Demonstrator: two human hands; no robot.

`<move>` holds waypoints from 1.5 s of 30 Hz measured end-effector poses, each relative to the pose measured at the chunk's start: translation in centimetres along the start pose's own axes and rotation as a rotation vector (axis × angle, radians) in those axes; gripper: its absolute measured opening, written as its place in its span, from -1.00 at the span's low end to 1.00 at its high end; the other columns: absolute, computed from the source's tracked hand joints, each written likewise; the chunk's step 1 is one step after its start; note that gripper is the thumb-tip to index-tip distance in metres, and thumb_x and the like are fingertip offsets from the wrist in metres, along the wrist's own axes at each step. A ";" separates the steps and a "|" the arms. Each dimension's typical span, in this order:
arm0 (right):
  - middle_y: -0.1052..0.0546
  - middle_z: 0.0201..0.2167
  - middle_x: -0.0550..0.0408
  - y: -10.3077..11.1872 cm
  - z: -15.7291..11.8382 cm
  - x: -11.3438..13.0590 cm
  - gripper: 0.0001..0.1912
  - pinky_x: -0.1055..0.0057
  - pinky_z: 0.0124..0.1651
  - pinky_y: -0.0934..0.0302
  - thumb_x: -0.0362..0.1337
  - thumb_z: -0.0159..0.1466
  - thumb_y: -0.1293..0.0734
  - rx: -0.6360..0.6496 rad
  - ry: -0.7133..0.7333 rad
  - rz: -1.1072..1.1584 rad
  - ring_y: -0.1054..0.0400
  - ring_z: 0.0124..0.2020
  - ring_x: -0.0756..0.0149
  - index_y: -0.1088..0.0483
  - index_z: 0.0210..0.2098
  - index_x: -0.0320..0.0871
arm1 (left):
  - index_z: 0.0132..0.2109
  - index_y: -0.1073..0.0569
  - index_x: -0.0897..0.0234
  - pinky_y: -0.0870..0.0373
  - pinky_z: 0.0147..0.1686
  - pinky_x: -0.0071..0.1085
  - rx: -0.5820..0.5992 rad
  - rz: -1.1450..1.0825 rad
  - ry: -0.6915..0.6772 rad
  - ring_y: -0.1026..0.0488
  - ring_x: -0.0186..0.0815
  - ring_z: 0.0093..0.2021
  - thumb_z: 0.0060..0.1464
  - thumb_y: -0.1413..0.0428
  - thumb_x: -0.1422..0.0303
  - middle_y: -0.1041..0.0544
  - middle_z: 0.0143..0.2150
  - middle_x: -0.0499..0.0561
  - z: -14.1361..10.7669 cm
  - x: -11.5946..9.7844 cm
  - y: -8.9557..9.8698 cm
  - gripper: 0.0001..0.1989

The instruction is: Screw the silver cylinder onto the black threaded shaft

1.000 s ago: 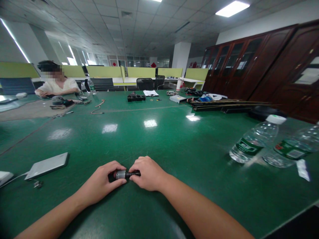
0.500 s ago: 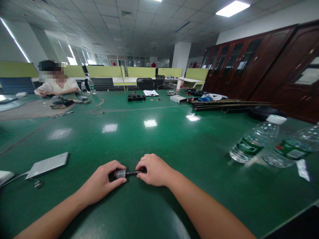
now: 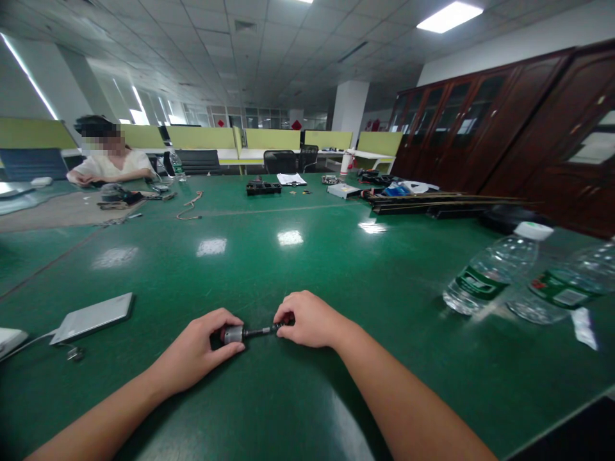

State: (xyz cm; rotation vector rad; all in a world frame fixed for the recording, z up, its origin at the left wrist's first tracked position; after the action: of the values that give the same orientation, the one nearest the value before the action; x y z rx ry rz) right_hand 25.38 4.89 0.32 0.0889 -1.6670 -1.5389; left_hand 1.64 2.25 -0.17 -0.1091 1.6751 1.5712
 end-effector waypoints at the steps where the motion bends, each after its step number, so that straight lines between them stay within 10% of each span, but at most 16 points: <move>1: -0.56 -0.37 0.11 0.0 0.0 0.1 -0.86 0.43 -0.22 -0.20 -0.32 0.13 -0.46 0.001 0.005 0.000 -0.41 -0.31 0.34 -0.60 -0.28 -0.11 | -0.14 -0.50 0.23 -0.35 -0.27 -0.37 0.001 0.000 0.001 -0.45 -0.25 -0.29 0.12 -0.20 0.31 -0.52 -0.26 -0.02 0.0 0.0 0.0 -0.84; 15: -0.60 -0.35 0.07 -3.6 1.7 2.6 -0.85 0.40 -0.15 -0.22 -0.31 0.20 -0.43 -0.091 0.130 0.063 -0.40 -0.25 0.29 -0.57 -0.22 -0.16 | -0.13 -0.49 0.23 -0.33 -0.23 -0.36 -0.005 -0.019 -0.063 -0.44 -0.23 -0.24 0.07 -0.24 0.31 -0.50 -0.23 -0.02 -0.1 0.3 -0.3 -0.78; 45: -0.59 -0.33 0.03 -3.5 1.3 2.4 -0.83 0.35 -0.12 -0.24 -0.34 0.23 -0.39 -0.125 0.232 0.000 -0.38 -0.26 0.27 -0.57 -0.18 -0.19 | -0.15 -0.51 0.21 -0.31 -0.25 -0.37 0.016 -0.010 0.020 -0.44 -0.24 -0.26 0.18 -0.15 0.28 -0.51 -0.26 -0.03 0.1 0.0 -0.4 -0.85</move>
State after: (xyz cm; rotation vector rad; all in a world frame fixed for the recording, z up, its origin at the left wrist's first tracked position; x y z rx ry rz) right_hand 21.37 3.68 -1.28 0.1936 -1.3867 -1.5662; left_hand 1.93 2.28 -0.48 -0.1257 1.6996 1.5540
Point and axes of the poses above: each hand's wrist, its own z-axis towards the middle knuckle, its own y-axis out of the back of the hand, x = y × z, the point moved 2 cm from there along z, towards the middle knuckle
